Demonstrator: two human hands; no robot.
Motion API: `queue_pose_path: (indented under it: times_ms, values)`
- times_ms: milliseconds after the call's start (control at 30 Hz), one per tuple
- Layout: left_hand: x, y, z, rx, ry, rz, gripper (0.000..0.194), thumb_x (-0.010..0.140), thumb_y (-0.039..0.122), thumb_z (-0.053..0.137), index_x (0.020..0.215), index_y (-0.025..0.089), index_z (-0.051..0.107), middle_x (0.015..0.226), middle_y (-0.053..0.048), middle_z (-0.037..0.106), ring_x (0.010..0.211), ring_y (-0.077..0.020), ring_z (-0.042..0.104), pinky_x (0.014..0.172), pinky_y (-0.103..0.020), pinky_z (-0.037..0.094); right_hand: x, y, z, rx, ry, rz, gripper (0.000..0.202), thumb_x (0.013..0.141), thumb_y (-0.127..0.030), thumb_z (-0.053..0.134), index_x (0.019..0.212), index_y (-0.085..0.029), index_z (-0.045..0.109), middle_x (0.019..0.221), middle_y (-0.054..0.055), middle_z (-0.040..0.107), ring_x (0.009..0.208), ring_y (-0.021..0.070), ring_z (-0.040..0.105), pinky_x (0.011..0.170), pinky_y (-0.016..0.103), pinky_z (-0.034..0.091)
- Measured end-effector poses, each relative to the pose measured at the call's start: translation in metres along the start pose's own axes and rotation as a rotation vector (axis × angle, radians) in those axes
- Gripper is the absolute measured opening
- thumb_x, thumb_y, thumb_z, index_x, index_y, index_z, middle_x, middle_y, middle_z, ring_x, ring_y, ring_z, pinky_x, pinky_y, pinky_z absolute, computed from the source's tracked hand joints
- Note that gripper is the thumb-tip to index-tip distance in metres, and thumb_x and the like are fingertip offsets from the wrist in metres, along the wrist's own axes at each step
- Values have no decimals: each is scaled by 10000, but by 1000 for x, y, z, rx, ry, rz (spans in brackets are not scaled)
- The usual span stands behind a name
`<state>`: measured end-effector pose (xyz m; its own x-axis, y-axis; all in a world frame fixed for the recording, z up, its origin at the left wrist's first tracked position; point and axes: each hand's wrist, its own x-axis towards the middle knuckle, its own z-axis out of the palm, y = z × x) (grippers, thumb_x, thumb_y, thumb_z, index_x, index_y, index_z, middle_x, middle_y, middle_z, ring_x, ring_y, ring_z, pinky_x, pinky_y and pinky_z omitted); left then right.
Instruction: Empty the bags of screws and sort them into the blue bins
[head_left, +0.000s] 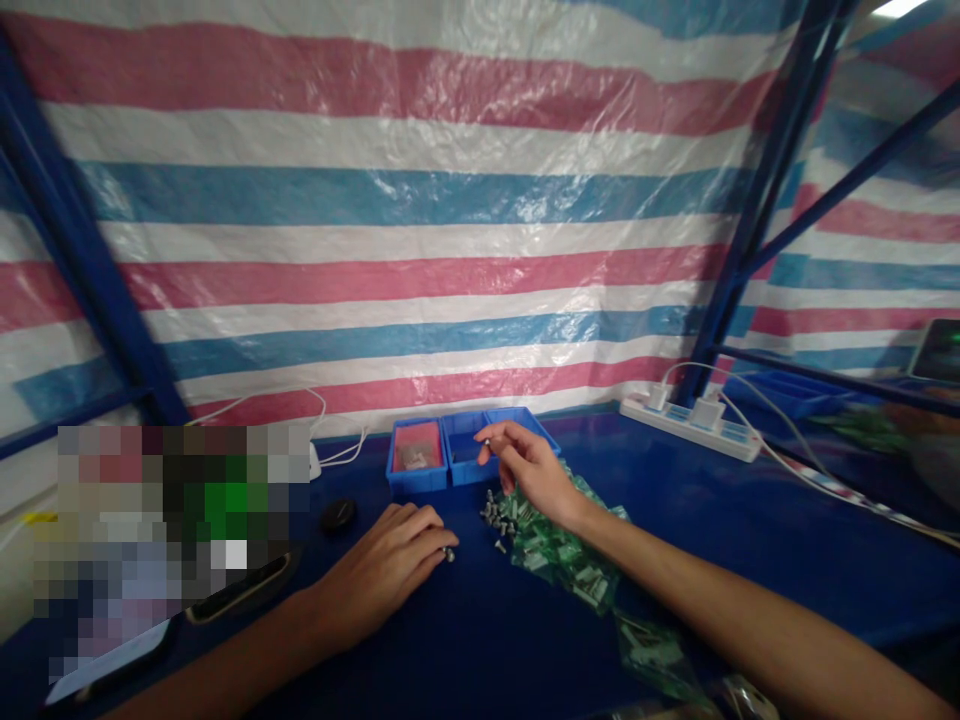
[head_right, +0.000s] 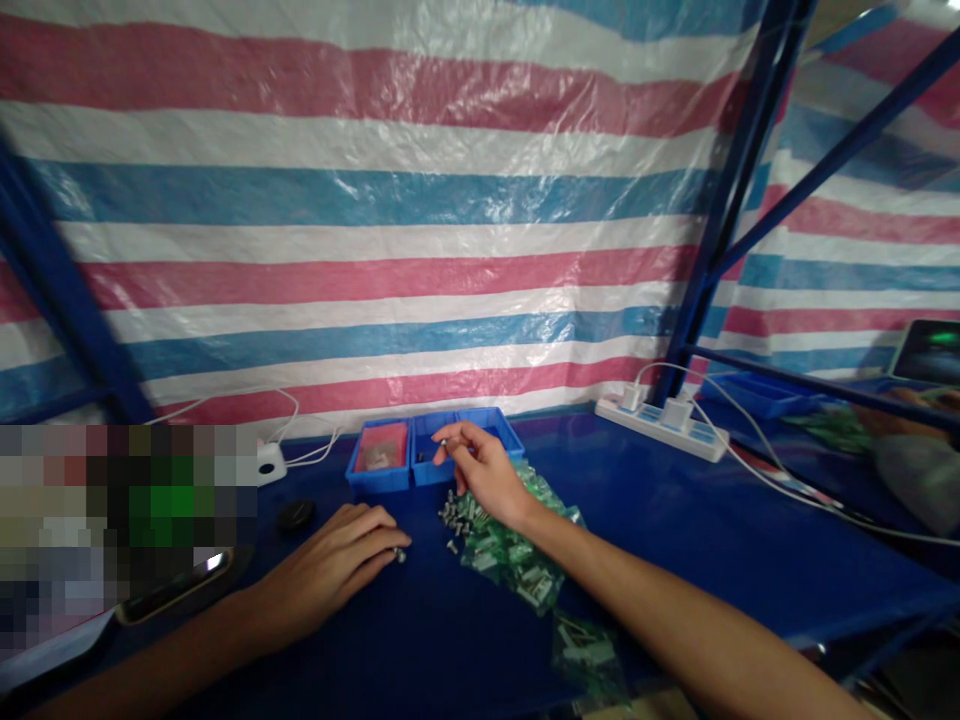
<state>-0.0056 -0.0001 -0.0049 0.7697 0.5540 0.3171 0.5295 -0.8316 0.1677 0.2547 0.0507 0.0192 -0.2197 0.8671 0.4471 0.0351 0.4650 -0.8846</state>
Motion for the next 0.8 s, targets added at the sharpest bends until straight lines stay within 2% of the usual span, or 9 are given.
queue_pose_path:
  times_ms: [200,333,533,800]
  values:
    - [-2,0,1,-10,39,17,256,1117,220,493,1309,287,647,1201,-25,649,1056,-199,603,943,-330,476,1,-1,-1,-28,16,5,276,1015,-456,574,1105,-212,666,880,1,705,455,83,501,435,242,437]
    - [-3,-2,2,25,56,19,264,1102,275,547,1356,287,617,1234,-29,648,1105,-217,604,983,-354,464,0,0,-2,-28,15,5,274,1012,-454,579,1107,-212,664,884,6,707,459,86,507,435,246,438]
    - [-2,-4,3,134,97,-60,422,1037,310,663,1438,245,547,1253,-61,660,1145,-280,581,982,-419,432,0,-1,-3,-42,10,7,284,1018,-460,570,1109,-207,660,888,8,702,460,86,502,435,247,436]
    - [-2,-5,3,126,80,-12,305,1090,320,576,1389,261,584,1214,-39,689,1123,-243,582,964,-375,422,0,-1,-3,-43,-1,8,276,1020,-457,572,1104,-216,675,878,3,695,464,90,499,444,251,436]
